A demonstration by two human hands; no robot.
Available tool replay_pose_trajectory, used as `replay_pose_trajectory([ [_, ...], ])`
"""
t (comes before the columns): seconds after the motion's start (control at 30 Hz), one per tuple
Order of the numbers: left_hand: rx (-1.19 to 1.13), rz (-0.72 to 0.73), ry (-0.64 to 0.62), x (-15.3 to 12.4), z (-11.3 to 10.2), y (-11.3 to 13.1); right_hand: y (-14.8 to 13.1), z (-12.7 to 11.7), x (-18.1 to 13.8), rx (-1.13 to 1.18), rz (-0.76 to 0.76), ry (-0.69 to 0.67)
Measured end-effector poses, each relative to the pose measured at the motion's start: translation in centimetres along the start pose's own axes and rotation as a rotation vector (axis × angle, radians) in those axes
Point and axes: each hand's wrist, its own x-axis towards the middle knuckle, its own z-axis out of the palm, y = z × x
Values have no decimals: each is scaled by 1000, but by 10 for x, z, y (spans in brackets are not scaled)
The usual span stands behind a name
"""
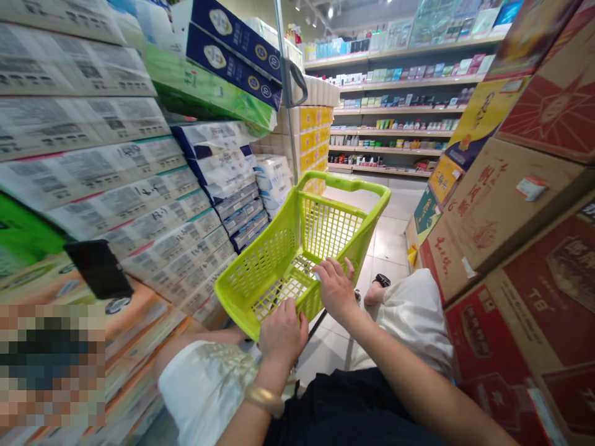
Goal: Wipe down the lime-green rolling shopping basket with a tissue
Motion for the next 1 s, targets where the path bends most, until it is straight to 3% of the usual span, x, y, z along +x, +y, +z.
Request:
replay_pose_trajectory([
  [0.27,15,25,15,0,3,-3,-33,4,-20,120,-172,-5],
  [0.5,-6,27,10,-3,2,-6,-18,0,-12,96,-124,26],
  [0.7,16,18,23,-4,7,-8,-36,4,-19,119,-119,60],
  [0.9,2,56,2,-7,7,-15,-42,-14,-20,267,-192,-67],
  [1.0,0,71,4,-8,6,-16,-43,-15,-19,332,-177,-10],
])
